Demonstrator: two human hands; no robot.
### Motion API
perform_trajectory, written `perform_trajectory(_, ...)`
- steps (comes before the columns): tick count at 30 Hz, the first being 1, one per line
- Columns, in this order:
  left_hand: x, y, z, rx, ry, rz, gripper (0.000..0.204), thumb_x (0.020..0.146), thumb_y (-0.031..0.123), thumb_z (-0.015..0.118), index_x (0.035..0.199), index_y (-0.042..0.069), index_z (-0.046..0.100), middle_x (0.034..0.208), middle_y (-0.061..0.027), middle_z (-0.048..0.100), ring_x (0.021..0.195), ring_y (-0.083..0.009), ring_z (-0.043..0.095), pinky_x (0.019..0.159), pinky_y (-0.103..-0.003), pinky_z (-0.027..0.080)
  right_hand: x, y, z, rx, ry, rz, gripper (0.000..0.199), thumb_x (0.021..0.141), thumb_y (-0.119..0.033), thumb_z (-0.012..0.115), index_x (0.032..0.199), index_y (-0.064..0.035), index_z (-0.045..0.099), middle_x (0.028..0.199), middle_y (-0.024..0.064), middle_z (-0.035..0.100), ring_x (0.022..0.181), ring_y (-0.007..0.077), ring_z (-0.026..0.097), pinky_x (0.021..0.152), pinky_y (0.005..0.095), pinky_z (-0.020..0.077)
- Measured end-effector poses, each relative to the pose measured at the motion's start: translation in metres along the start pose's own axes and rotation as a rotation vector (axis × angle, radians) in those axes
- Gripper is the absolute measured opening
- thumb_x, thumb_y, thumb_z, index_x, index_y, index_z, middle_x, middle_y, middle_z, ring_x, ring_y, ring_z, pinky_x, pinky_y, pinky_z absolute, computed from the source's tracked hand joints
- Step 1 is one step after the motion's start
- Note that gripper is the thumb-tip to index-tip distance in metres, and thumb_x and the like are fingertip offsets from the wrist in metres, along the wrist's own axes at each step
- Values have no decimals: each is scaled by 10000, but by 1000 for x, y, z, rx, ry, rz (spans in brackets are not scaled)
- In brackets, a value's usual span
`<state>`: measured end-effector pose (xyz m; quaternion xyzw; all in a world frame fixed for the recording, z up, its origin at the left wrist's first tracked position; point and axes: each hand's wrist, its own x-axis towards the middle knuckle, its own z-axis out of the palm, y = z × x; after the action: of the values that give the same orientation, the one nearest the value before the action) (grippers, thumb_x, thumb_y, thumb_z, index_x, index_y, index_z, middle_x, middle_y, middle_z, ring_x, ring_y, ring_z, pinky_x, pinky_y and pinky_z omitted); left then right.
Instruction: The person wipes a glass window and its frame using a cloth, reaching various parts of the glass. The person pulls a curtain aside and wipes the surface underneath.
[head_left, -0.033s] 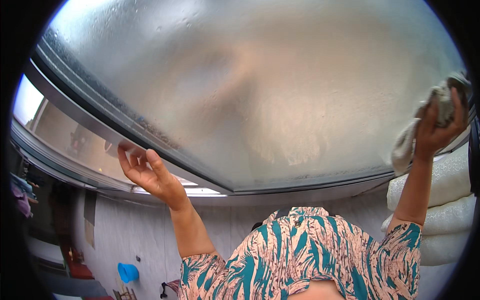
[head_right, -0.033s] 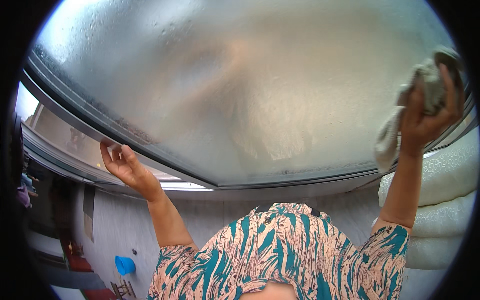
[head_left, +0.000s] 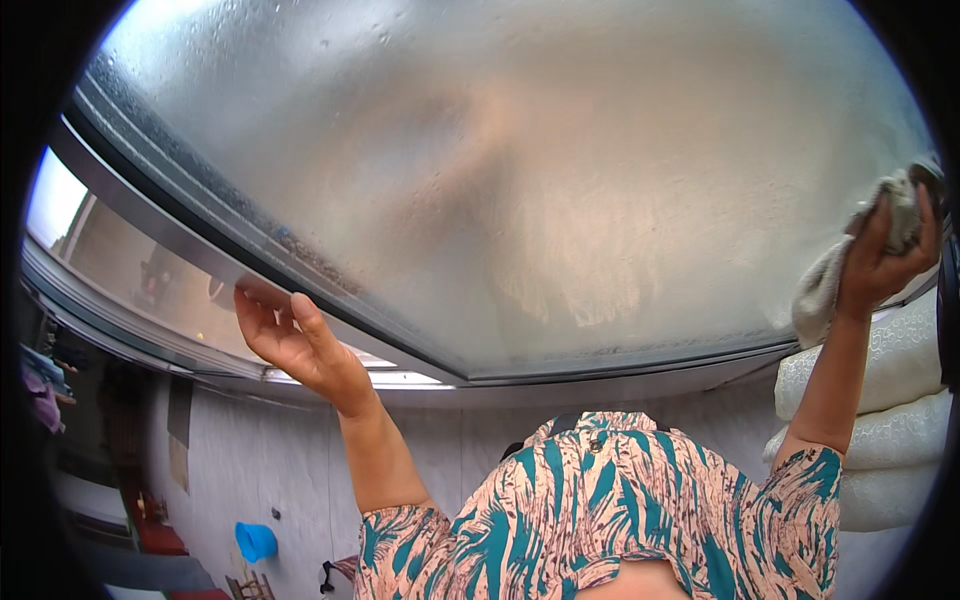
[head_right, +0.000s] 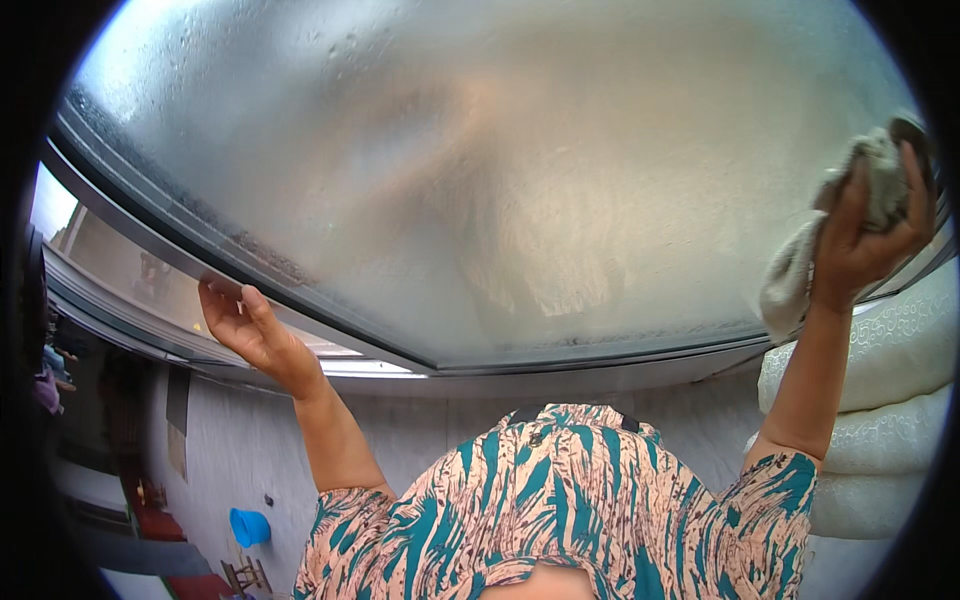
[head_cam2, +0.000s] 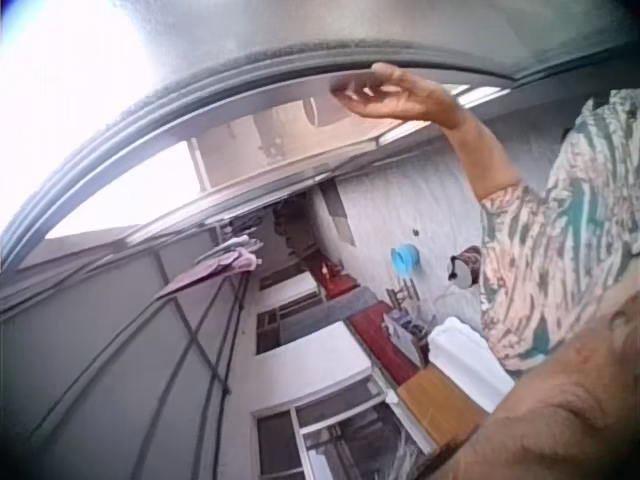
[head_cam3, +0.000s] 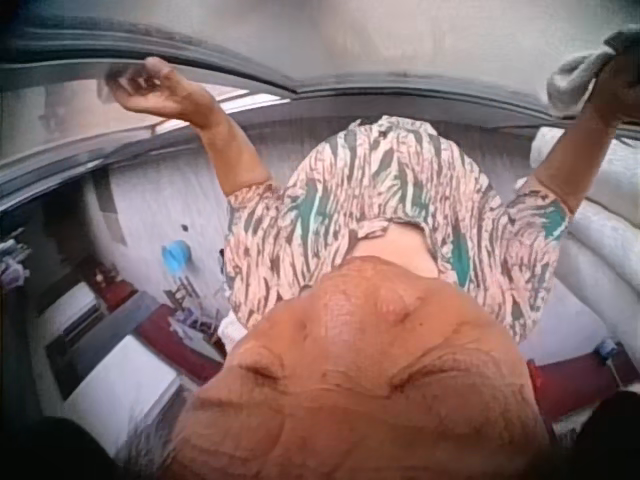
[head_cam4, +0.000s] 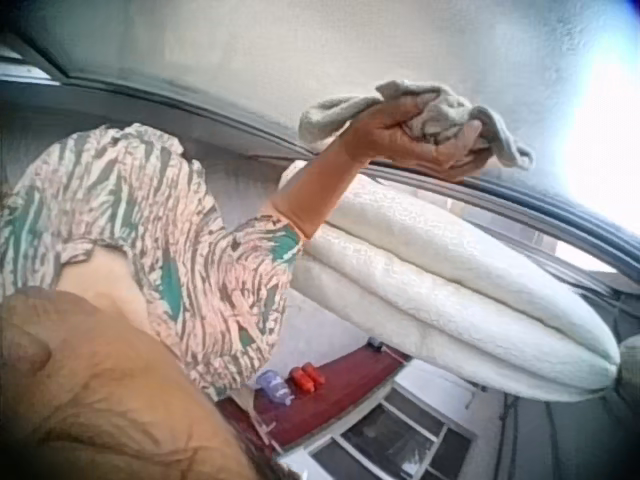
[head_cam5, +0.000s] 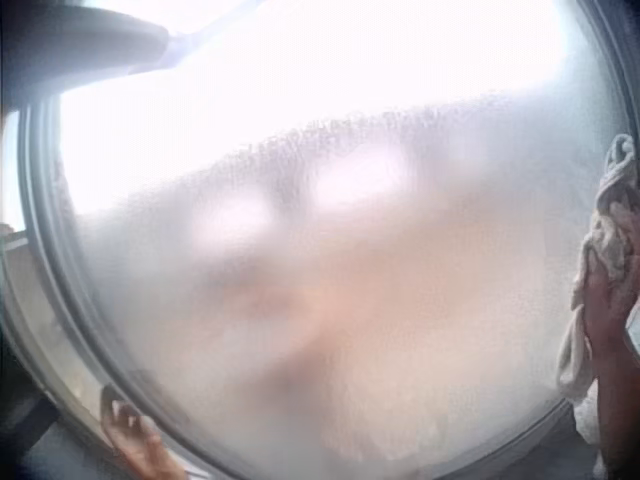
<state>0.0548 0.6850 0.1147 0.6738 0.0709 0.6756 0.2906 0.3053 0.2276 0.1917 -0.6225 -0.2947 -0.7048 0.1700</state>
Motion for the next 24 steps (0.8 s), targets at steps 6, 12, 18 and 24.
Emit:
perform_trajectory(6,20,1,10,-185,4,-288,261,1003,347,525,1034,88,520,975,-16,574,932,-98,552,835,-243,448,-3,-19,8,79,113,501,441,942,-183,623,1271,-5,389,1233,148,472,1009,222,626,840,290,599)
perform_trajectory(12,23,27,23,-283,-6,-271,269,1014,325,503,1081,65,486,1008,-15,557,941,-76,524,860,-218,415,20,-117,41,196,102,28,420,932,-151,596,1284,26,453,1209,135,488,1035,270,594,976,384,492)
perform_trajectory(18,24,62,61,-431,-55,-373,259,968,291,600,1102,80,534,1032,-39,630,954,-125,590,862,-278,465,-14,-239,66,563,-101,72,265,779,-338,698,1035,-281,659,1238,12,506,1188,243,460,832,358,410)
perform_trajectory(24,19,81,76,-414,-163,-396,264,938,277,650,1089,81,558,1058,-42,639,994,-143,595,922,-303,458,-134,-274,52,632,-190,-222,138,824,-285,604,951,-232,590,1193,21,477,1211,237,440,835,355,358)
